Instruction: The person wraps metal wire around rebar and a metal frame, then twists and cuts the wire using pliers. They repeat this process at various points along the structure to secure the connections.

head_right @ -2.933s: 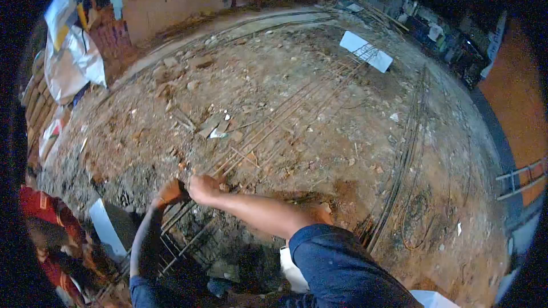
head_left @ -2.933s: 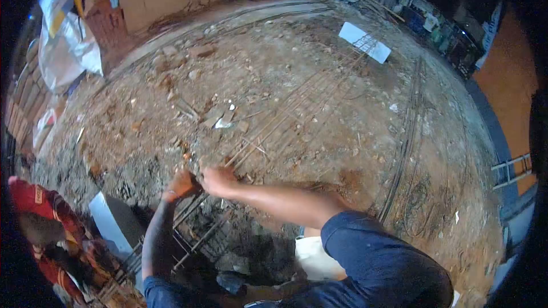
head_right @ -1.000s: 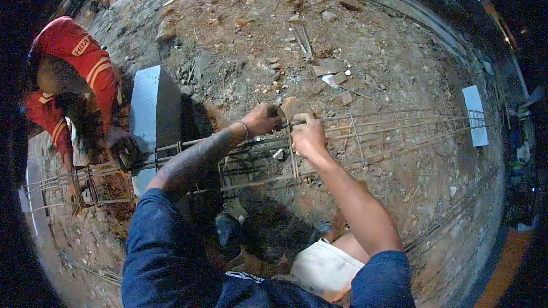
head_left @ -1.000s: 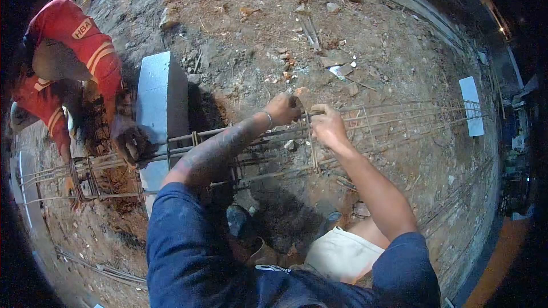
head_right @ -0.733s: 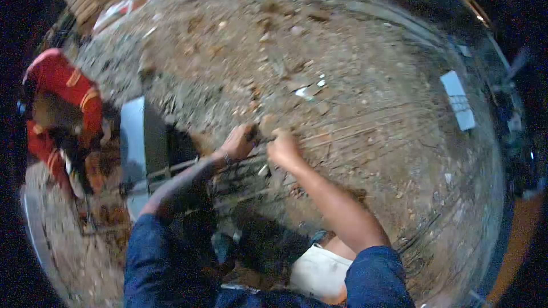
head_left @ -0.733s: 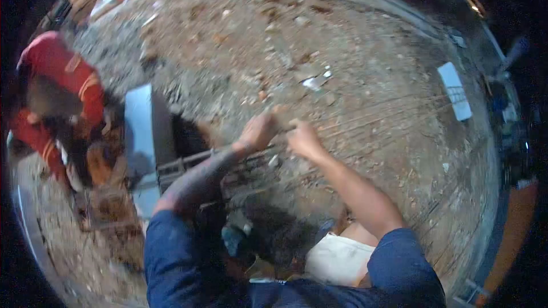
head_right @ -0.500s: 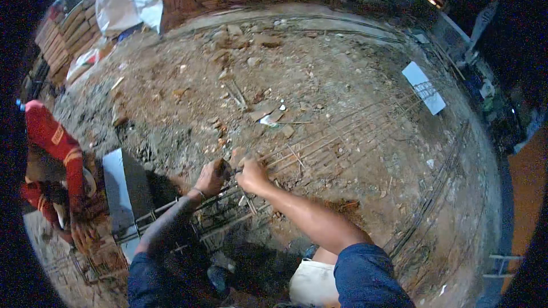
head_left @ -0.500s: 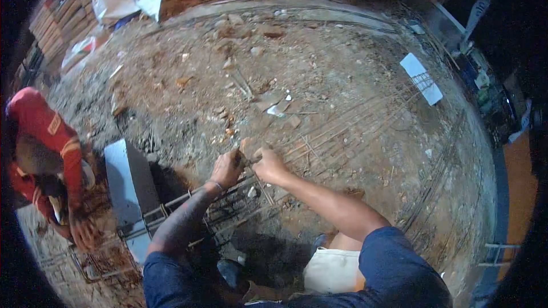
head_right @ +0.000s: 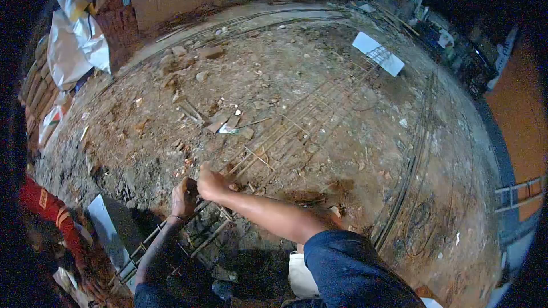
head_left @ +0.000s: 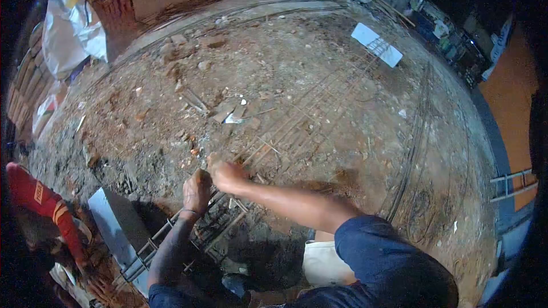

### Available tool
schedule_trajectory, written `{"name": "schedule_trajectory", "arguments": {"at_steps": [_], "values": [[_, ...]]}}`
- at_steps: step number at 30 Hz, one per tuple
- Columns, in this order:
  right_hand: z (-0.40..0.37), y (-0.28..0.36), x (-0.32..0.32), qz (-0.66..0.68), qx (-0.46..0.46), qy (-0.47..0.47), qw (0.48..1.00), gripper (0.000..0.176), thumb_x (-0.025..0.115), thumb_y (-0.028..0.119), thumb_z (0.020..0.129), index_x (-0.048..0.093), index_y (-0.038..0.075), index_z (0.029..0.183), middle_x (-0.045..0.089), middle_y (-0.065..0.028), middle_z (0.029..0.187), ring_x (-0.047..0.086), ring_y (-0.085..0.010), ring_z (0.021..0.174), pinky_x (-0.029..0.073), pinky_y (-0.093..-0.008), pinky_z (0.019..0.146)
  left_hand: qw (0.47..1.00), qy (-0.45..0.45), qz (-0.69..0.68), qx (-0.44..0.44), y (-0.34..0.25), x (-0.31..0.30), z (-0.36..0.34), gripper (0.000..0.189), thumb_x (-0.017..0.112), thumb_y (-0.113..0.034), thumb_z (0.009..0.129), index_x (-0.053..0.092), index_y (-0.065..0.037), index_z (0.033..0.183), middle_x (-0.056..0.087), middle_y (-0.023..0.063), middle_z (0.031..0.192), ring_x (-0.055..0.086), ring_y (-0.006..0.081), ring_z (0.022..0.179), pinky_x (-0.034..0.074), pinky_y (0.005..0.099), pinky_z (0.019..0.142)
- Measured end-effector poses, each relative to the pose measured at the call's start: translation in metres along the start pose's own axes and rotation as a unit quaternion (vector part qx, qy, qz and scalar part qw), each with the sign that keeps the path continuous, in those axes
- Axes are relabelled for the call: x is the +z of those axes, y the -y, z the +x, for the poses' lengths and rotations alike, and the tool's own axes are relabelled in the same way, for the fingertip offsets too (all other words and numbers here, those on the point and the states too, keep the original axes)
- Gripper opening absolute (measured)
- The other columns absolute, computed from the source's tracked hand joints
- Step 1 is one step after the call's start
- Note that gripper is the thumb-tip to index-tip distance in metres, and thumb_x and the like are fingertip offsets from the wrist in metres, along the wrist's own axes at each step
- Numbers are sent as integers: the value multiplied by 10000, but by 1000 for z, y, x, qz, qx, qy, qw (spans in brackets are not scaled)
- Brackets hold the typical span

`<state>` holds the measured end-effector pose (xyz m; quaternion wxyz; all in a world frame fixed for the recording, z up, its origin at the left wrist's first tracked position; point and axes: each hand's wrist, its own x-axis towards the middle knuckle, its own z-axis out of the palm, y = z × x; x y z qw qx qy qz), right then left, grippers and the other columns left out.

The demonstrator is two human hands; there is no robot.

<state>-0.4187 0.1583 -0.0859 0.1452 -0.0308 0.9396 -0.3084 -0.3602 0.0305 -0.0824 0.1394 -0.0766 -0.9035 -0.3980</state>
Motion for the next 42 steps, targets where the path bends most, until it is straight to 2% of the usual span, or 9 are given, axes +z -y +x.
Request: {"name": "schedule_trajectory", "arguments": {"at_steps": [3,8,16,23,32,35,37,41,42], "values": [[-6,2,-4,-51,-66,-11,996,217,480,147,790,645,21,854,643,-228,854,631,-406,808,491,-508,677,999,23,-21,-36,-2,-1,0,76,577,-99,775,541,-39,806,596,191,725,574,410,722,429,458,598],[-26,25,-32,-8,-14,-8,1000,271,484,232,825,648,17,811,646,-228,849,631,-406,831,488,-516,708,1000,4,17,-17,-6,-1,-2,50,568,-74,790,541,-46,821,594,180,717,582,387,711,431,442,593],[5,11,-18,-58,-67,47,995,309,434,272,873,524,61,1081,636,-220,958,624,-398,877,470,-511,742,1000,-11,18,18,-9,-3,-3,58,545,-7,763,537,-46,805,596,176,713,591,385,697,452,420,592],[-8,26,-41,-67,-31,120,990,294,415,242,868,581,32,991,642,-225,939,628,-391,870,469,-512,762,995,-76,31,48,-20,-8,-6,37,574,-80,790,566,-44,790,605,185,720,595,379,688,451,430,602],[6,-7,7,-143,-66,23,987,316,459,242,809,662,3,769,663,-192,790,650,-355,764,478,-514,694,989,98,-20,-113,7,-7,11,215,550,-198,808,653,-16,762,638,171,672,647,285,657,485,387,621],[4,-4,6,-26,48,1,999,287,498,224,786,657,-10,741,667,-183,789,652,-340,728,480,-500,643,979,117,-2,-165,31,5,15,230,529,-183,805,661,-3,748,646,131,642,649,223,625,500,354,592],[-12,7,-15,-47,-36,69,996,248,499,175,772,654,-13,721,662,-192,771,652,-339,731,484,-476,615,918,148,-226,-291,39,9,18,230,536,-162,802,658,23,741,645,106,642,638,199,589,509,325,542],[13,-6,31,-15,-36,-39,998,244,482,138,772,654,-17,695,662,-200,763,653,-339,731,489,-465,612,932,172,-222,-231,43,10,22,229,545,-145,795,654,49,740,649,105,673,630,192,575,512,303,510],[7,-4,26,-16,-25,-49,998,246,476,125,772,655,-24,693,661,-208,769,655,-339,742,492,-472,623,900,171,-276,-291,48,12,23,220,550,-137,791,653,50,737,652,112,686,630,200,572,514,309,509]]}}
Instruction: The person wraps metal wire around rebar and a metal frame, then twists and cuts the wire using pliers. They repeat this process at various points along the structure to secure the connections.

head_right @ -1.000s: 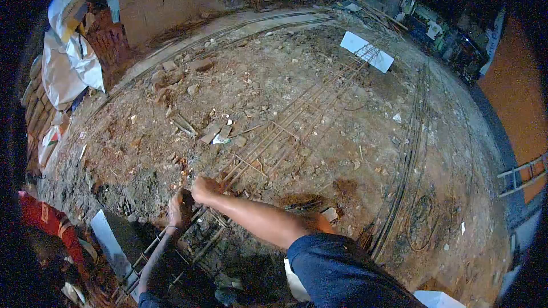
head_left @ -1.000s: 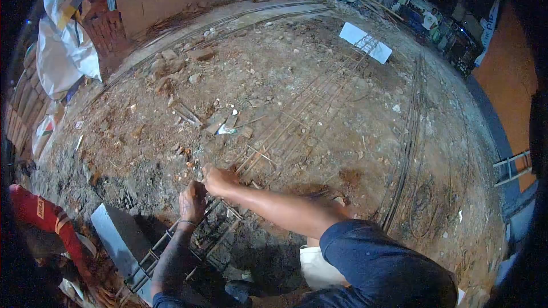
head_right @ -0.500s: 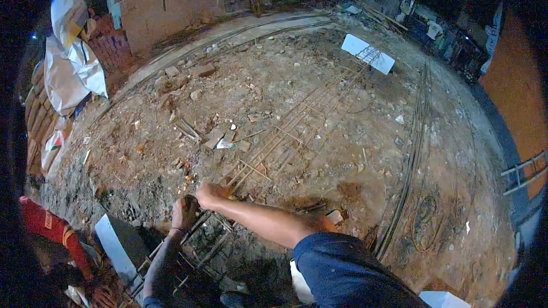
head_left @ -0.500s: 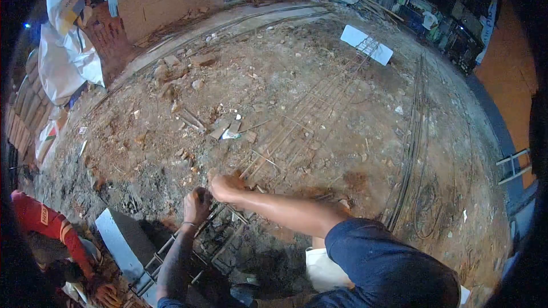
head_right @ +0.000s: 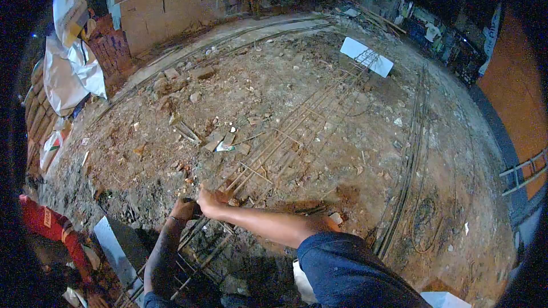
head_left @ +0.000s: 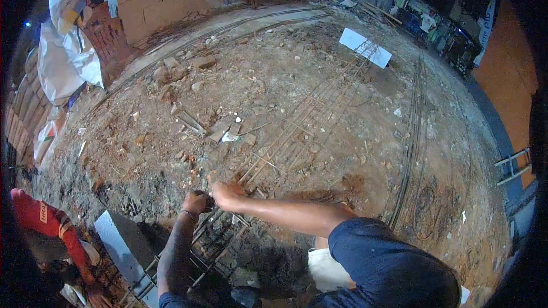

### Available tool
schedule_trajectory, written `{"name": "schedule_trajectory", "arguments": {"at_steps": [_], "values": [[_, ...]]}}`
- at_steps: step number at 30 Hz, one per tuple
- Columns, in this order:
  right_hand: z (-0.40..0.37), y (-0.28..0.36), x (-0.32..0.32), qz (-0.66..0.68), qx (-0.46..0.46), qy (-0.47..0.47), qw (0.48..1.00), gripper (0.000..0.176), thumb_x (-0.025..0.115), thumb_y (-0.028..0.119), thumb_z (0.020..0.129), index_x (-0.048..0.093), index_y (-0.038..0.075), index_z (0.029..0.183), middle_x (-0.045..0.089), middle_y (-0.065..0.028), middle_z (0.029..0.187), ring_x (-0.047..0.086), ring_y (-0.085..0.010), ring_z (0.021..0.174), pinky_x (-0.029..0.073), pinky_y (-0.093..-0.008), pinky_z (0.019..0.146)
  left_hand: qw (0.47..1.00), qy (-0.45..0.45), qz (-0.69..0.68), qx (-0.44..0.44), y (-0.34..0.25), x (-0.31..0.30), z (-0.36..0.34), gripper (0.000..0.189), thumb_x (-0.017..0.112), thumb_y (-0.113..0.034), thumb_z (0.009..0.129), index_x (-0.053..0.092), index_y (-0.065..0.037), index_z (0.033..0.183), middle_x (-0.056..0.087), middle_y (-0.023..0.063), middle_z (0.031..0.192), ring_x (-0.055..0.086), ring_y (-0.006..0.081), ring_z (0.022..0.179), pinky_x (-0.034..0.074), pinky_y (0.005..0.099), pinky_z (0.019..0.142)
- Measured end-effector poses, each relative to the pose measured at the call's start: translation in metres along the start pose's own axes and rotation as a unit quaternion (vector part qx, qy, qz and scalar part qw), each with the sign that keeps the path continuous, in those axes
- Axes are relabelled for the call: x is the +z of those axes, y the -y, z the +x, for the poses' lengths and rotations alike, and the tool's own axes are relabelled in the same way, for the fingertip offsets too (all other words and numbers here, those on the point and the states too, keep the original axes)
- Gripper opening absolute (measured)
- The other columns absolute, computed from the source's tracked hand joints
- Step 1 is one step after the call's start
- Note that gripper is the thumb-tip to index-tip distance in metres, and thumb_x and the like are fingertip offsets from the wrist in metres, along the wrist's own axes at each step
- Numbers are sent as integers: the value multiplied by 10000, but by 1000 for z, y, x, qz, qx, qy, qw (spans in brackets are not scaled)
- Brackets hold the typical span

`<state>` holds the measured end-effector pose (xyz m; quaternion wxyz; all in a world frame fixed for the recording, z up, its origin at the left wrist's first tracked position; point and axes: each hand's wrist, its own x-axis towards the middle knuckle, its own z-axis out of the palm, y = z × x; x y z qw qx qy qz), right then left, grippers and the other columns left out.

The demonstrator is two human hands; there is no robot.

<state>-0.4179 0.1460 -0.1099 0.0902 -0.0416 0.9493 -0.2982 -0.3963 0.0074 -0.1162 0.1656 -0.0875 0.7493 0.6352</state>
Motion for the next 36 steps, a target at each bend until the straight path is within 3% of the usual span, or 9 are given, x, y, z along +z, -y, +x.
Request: {"name": "schedule_trajectory", "arguments": {"at_steps": [5,7,12,19,25,28,30,34,36], "values": [[-21,19,-36,-53,-37,30,997,256,473,117,778,653,-58,731,652,-245,801,657,-353,778,501,-488,665,996,-61,57,7,-10,5,-13,207,556,-135,784,655,43,746,664,137,706,638,227,570,516,336,540],[-20,22,-45,-63,-29,51,996,248,480,116,774,653,-61,759,641,-267,803,655,-367,783,503,-491,685,959,-116,232,113,-26,12,-24,217,553,-158,782,660,30,767,672,168,741,650,242,589,513,354,586],[-18,20,-38,35,2,16,999,205,514,98,764,632,-63,714,636,-244,725,653,-348,704,499,-477,596,878,-225,305,292,-10,14,-25,205,564,-212,807,662,-32,820,623,168,646,625,328,615,475,398,578],[-21,18,-51,14,-74,73,994,178,532,99,749,616,-53,707,618,-258,723,637,-381,689,485,-482,598,936,-157,235,209,-30,15,-34,221,582,-224,806,651,-15,785,613,171,635,618,328,608,466,385,570],[-12,20,-42,23,-19,32,999,161,540,84,736,617,-57,740,622,-266,763,641,-383,727,493,-486,633,863,-244,333,293,-31,23,-42,148,581,-179,825,659,-58,792,629,161,703,596,350,652,435,421,604],[-9,24,-58,15,-45,100,994,171,538,88,733,625,-56,765,628,-266,793,644,-383,756,502,-477,647,919,-216,223,243,-30,26,-39,139,580,-171,825,666,-65,800,636,158,714,594,356,661,437,419,613],[-19,32,-85,-55,-180,216,958,200,540,118,742,635,-51,788,639,-249,817,644,-385,772,508,-470,670,913,-181,273,245,-44,21,-49,153,576,-161,821,670,-40,827,643,183,741,620,350,684,467,422,646],[-38,49,-131,-193,-248,135,940,411,557,425,826,644,29,755,607,-140,634,611,-288,588,487,-413,563,924,-181,264,211,-38,20,-46,169,587,-174,810,673,-29,819,630,207,749,628,353,701,479,421,642],[-50,62,-173,-70,-202,133,968,508,573,501,826,601,29,641,602,-169,655,593,-305,617,456,-456,592,914,-172,301,209,-29,20,-39,176,597,-195,794,674,-36,794,629,204,732,622,361,694,477,423,636]]}}
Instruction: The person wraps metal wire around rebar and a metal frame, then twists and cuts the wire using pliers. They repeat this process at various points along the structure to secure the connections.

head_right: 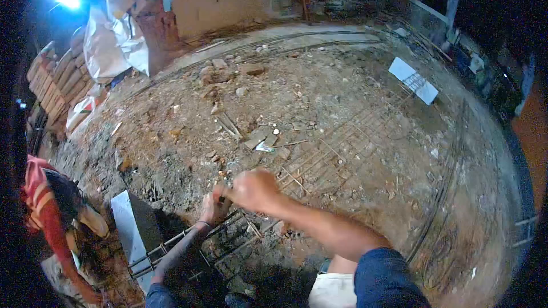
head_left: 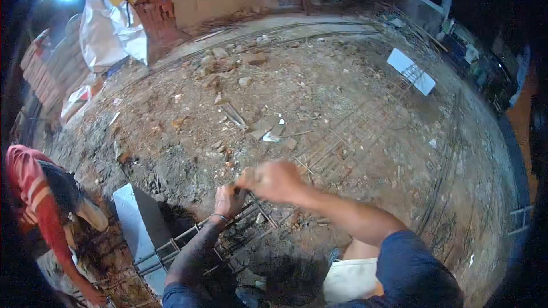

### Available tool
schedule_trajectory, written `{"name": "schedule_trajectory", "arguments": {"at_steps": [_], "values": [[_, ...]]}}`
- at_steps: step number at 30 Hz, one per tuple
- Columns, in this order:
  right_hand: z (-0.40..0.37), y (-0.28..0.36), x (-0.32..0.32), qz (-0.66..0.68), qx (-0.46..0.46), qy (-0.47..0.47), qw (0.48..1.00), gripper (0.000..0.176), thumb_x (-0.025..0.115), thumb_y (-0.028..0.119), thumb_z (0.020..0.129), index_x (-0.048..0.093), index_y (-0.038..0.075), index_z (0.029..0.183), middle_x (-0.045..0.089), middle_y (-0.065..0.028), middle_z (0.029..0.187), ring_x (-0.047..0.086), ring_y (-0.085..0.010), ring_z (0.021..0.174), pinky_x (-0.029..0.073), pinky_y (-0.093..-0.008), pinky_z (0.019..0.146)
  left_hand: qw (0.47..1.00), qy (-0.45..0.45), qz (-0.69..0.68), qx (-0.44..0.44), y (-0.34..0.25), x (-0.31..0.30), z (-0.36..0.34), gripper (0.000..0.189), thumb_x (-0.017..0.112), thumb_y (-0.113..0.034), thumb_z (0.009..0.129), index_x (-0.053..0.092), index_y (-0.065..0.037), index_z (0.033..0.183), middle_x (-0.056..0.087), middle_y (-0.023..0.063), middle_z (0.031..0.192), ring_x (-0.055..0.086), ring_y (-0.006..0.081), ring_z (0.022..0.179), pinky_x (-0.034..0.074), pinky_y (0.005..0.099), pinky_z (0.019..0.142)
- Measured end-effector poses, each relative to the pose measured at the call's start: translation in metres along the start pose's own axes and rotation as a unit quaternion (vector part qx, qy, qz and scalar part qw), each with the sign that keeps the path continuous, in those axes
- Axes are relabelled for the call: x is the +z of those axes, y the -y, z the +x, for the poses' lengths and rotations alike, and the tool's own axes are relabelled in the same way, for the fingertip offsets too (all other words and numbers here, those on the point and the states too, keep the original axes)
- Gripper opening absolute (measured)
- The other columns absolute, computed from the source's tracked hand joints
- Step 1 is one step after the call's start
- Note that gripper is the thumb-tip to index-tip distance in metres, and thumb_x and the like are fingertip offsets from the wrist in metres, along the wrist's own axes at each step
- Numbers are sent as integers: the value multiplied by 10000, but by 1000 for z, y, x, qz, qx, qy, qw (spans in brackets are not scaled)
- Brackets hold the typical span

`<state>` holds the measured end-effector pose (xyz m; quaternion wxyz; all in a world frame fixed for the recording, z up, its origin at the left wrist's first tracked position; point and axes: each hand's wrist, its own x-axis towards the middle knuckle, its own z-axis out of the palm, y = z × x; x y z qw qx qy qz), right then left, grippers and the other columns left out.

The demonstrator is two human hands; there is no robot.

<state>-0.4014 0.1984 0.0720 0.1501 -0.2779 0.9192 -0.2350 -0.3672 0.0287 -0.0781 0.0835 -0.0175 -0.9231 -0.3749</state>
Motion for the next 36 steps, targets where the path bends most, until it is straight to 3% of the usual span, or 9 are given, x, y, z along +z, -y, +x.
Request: {"name": "schedule_trajectory", "arguments": {"at_steps": [5,11,15,17,20,24,30,33,36], "values": [[-83,-12,-112,287,-153,-423,846,742,115,737,840,370,110,535,286,-8,495,288,-152,473,217,-299,436,1000,-20,-11,-11,-1,-2,1,217,613,-230,753,661,-19,772,617,220,706,614,384,700,473,443,642],[-136,-12,-144,217,-185,-500,817,838,-28,831,712,321,101,495,283,19,488,228,-87,441,158,-258,414,995,27,-47,-80,-7,-2,3,263,657,-274,727,661,-15,773,635,211,731,631,365,735,487,428,669],[-109,-14,-116,107,-181,-446,870,800,63,788,782,348,91,512,345,9,487,307,-93,427,222,-277,405,991,36,-96,-81,-3,2,4,251,689,-268,695,662,-26,757,651,183,749,644,328,741,498,405,679],[-73,-28,-72,78,-219,-370,900,645,317,603,877,459,44,588,488,-65,568,458,-189,507,347,-326,462,996,-12,-41,-76,-11,-4,3,266,681,-291,708,656,-28,738,650,178,751,641,327,743,497,410,687],[-27,-42,19,7,-97,-87,991,305,506,281,820,604,1,894,619,-183,780,617,-333,765,488,-407,652,995,-19,-49,-91,-2,6,7,318,663,-338,725,647,-25,777,645,191,757,635,348,757,492,426,699],[9,-62,97,-195,-205,-138,949,352,491,219,776,578,6,1043,614,-238,881,619,-365,876,494,-443,753,994,9,-71,-87,11,8,13,339,667,-331,723,647,-34,885,650,187,796,635,348,783,492,435,714],[14,-21,69,-53,23,181,982,405,508,178,776,521,-1,1139,570,-293,1000,560,-427,956,470,-456,828,982,-5,-181,-43,31,18,13,316,574,-270,763,639,-7,926,648,219,815,636,360,802,491,417,757],[-1,3,79,-30,-78,-12,996,496,541,134,741,443,-65,1184,526,-292,1083,541,-383,1015,470,-446,819,982,-7,-190,-13,26,5,8,319,469,-196,823,650,51,913,655,229,828,655,312,792,491,389,738],[8,-28,89,-5,-92,14,996,574,579,122,701,391,-85,1204,545,-323,1010,563,-412,960,489,-437,783,974,30,-226,23,19,-11,3,300,455,-176,842,646,53,878,653,214,814,633,313,752,484,389,721]]}}
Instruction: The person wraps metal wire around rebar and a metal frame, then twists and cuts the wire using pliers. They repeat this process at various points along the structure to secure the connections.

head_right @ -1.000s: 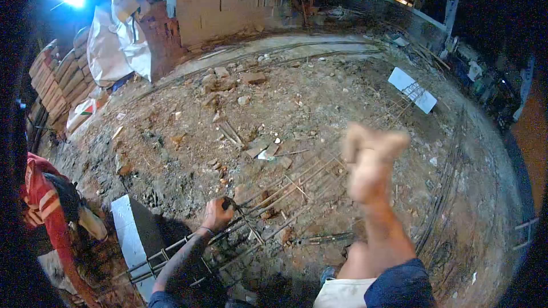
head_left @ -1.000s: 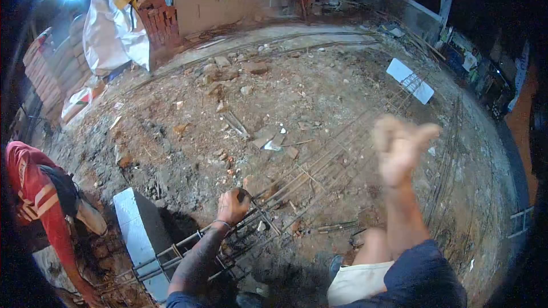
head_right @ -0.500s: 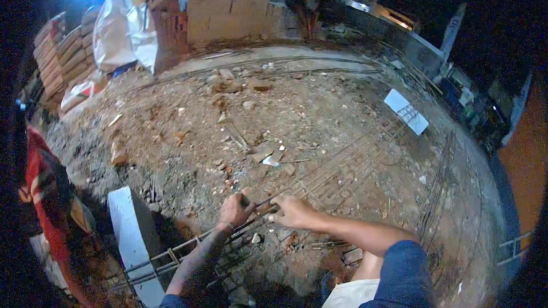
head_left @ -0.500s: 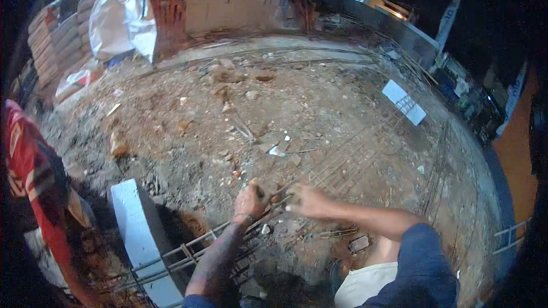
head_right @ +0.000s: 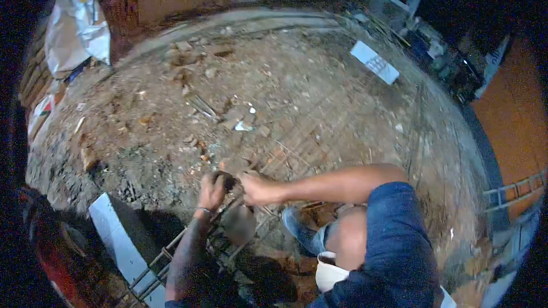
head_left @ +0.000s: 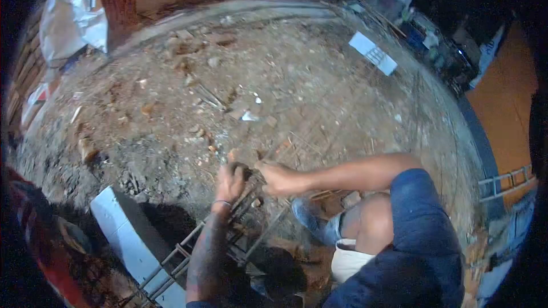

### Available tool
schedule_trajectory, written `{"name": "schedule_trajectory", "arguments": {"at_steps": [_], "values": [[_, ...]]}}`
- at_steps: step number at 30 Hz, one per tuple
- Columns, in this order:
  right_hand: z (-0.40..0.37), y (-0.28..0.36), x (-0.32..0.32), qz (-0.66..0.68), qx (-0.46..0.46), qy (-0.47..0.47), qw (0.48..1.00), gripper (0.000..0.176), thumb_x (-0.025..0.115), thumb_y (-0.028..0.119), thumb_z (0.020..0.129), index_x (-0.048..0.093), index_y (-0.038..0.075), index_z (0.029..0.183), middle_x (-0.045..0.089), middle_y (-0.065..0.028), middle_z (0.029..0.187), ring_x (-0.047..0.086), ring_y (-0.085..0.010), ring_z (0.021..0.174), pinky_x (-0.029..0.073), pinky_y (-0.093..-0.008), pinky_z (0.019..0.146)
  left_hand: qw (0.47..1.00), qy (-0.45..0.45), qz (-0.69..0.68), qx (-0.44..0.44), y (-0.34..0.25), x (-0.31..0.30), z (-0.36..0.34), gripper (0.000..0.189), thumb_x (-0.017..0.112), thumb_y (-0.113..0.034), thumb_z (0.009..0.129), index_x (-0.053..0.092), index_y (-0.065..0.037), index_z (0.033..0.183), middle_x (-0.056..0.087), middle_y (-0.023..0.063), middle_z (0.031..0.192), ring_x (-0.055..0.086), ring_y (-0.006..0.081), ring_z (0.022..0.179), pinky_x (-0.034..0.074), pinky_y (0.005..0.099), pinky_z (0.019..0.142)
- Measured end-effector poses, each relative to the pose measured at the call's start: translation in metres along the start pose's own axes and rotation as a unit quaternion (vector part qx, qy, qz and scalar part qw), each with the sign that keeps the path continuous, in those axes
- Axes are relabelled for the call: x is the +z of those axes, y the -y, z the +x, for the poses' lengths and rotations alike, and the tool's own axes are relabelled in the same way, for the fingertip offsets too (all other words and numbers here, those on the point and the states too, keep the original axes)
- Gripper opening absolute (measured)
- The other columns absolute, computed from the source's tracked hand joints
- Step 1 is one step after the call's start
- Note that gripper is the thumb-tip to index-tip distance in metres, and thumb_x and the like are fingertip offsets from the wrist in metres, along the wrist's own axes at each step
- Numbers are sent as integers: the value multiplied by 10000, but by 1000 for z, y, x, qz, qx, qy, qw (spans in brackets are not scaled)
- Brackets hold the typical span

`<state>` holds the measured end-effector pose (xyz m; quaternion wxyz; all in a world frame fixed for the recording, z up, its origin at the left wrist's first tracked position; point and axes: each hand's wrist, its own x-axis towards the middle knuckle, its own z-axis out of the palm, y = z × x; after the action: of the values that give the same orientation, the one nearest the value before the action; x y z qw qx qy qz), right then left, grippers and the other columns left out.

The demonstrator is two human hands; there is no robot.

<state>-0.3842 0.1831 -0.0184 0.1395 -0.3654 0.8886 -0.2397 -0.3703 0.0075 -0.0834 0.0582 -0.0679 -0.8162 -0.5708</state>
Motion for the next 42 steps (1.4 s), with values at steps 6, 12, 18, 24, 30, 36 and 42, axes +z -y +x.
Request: {"name": "schedule_trajectory", "arguments": {"at_steps": [6,12,18,24,30,36,42], "values": [[17,6,-31,-121,17,145,982,103,572,45,650,623,-39,620,609,-239,633,651,-349,666,508,-452,568,998,-46,-42,-24,-14,4,-3,255,448,-124,821,627,56,838,653,170,767,634,234,727,489,341,673],[14,-35,-42,-136,-181,114,967,117,606,92,616,551,-6,584,550,-166,569,575,-324,524,466,-438,486,973,2,-191,-132,-13,7,-1,280,465,-146,870,605,87,935,649,165,888,609,193,805,488,317,746],[58,-57,-55,-73,-177,224,956,210,557,206,771,630,13,809,619,-213,773,617,-360,756,479,-467,696,955,83,-104,-263,-10,-12,5,262,488,-124,850,632,56,975,663,97,907,612,165,813,481,293,753],[89,-71,-52,45,-286,259,921,181,577,191,803,627,29,866,622,-171,804,598,-355,811,465,-444,742,945,91,-161,-271,-1,-8,8,214,507,-81,822,636,28,955,655,64,870,587,111,778,483,251,726],[101,-73,-44,59,-311,247,916,184,581,185,826,625,15,879,621,-165,841,595,-336,807,466,-417,727,944,94,-165,-269,-6,-10,8,200,509,-55,790,622,23,936,642,56,863,581,108,771,487,258,724],[132,-83,-36,116,-307,277,903,99,624,84,778,649,12,842,668,-134,797,643,-274,745,495,-363,670,960,82,-143,-226,-4,-9,3,220,487,-15,787,620,37,954,647,66,883,590,121,809,487,269,773],[161,-72,-34,26,-300,320,898,161,700,186,744,656,48,817,666,-111,784,633,-269,733,482,-365,653,991,33,-56,-115,-24,-7,-6,211,519,-72,807,659,45,913,676,137,823,633,146,794,501,297,755]]}}
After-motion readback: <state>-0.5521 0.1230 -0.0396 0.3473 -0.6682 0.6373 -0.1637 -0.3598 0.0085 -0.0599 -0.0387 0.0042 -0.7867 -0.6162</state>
